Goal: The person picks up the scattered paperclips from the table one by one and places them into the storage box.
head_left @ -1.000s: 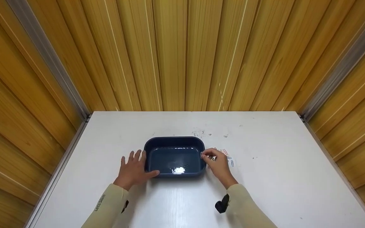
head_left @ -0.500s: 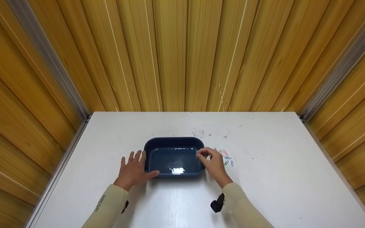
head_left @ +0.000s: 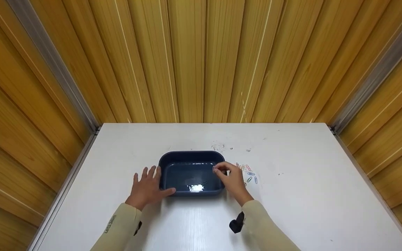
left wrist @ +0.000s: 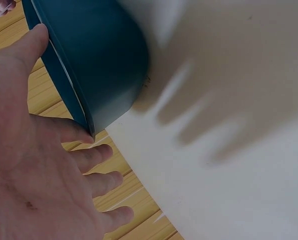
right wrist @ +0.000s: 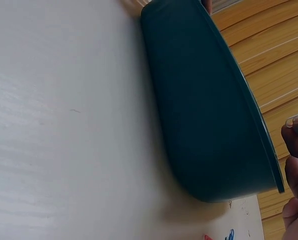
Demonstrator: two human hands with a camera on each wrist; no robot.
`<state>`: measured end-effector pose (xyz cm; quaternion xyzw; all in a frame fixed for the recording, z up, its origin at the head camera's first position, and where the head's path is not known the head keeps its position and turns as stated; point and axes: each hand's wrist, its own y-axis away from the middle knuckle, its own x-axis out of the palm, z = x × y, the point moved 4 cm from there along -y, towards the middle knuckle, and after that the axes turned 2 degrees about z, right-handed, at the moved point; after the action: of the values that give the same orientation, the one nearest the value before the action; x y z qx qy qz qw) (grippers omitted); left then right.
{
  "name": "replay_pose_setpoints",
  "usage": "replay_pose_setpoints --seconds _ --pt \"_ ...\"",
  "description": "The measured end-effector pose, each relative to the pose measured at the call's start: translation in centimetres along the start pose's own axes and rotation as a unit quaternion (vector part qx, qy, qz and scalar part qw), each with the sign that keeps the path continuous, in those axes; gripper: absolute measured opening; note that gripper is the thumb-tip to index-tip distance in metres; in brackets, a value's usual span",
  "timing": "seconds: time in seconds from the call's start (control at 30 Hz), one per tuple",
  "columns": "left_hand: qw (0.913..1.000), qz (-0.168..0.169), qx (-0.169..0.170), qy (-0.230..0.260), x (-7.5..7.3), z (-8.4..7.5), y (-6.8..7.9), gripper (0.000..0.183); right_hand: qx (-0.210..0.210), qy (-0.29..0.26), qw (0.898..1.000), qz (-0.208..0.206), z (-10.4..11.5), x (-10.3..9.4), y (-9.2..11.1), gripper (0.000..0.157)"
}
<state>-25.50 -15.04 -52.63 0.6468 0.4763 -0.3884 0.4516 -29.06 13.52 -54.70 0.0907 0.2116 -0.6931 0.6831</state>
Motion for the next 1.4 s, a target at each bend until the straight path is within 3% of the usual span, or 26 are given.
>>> replay_pose_setpoints --seconds 0.4,0.73,1.23,1.4 --pt "0.9999 -0.011 0.002 -0.002 -0.1 -0.1 0.1 0.102 -0.013 0.02 1.0 -0.013 0.2 0.2 -0.1 0.006" --pt "0.9999 0.003 -0.004 -0.011 -0.2 -0.2 0.1 0.103 -0.023 0.015 0.999 -0.026 -0.1 -0.4 -0.2 0.012" --pt "1.0 0.007 0.001 -0.007 -0.3 -0.3 0.1 0.102 -0.01 -0.015 0.999 -0.042 -1.0 -2.2 0.0 0.017" --pt "0.9999 0.008 0.001 -0.006 -0.3 -0.4 0.1 0.102 -0.019 0.001 0.999 -0.048 -1.3 -2.9 0.1 0.017"
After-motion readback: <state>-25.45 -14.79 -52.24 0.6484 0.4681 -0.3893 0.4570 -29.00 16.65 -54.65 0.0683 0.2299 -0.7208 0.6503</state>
